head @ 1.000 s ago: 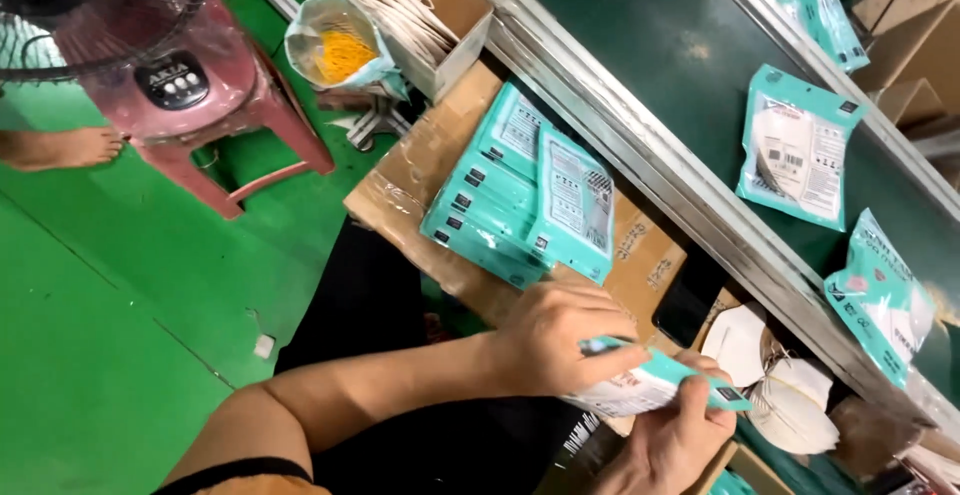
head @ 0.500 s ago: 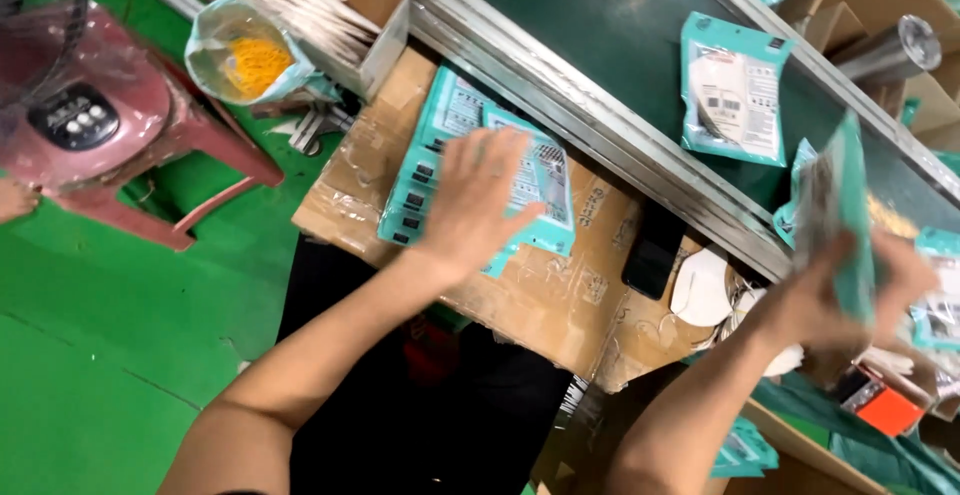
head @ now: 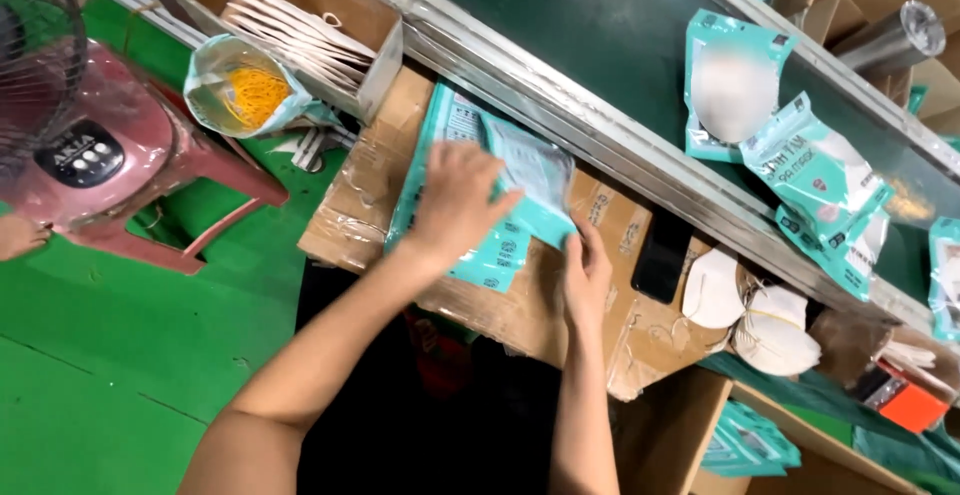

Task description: Manually counting, stacking, and inserting face masks into individual plastic retail packaging.

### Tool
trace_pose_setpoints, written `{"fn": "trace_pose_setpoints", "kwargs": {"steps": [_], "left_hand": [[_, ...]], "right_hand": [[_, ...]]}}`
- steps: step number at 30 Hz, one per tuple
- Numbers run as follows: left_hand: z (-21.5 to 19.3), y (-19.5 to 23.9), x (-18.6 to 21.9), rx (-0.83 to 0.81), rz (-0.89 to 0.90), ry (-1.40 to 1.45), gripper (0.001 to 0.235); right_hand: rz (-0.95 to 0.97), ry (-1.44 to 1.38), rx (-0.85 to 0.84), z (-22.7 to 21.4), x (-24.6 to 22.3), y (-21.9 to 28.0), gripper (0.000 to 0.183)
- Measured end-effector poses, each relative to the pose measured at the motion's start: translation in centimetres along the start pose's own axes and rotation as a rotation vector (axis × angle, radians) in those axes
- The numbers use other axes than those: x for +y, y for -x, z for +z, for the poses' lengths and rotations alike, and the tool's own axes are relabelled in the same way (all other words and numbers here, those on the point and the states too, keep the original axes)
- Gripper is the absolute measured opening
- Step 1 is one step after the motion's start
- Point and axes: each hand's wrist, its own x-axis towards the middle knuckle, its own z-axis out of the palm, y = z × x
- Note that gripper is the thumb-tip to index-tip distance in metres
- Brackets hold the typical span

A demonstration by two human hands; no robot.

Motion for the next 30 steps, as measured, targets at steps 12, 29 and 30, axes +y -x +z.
{"fn": "trace_pose_setpoints", "kwargs": {"steps": [12, 29, 30], "left_hand": [[4.1, -2.6, -12.7, -0.065, -0.243, 0.551, 0.088], [4.7, -1.4, -11.6, -0.131, -0.572, 0.924, 0.072], [4.9, -1.5, -11.7, -0.122, -0.570, 0.921, 0.072]], "right_hand": [[0.111, -0.220, -0.106, 4.3, -1.0, -8.4, 0.050], [0.423, -0.334, -0.316, 7.5, -5.0, -8.7, 0.069], [0.436, -0.328, -0.323, 7.5, -5.3, -8.8, 0.069]]}}
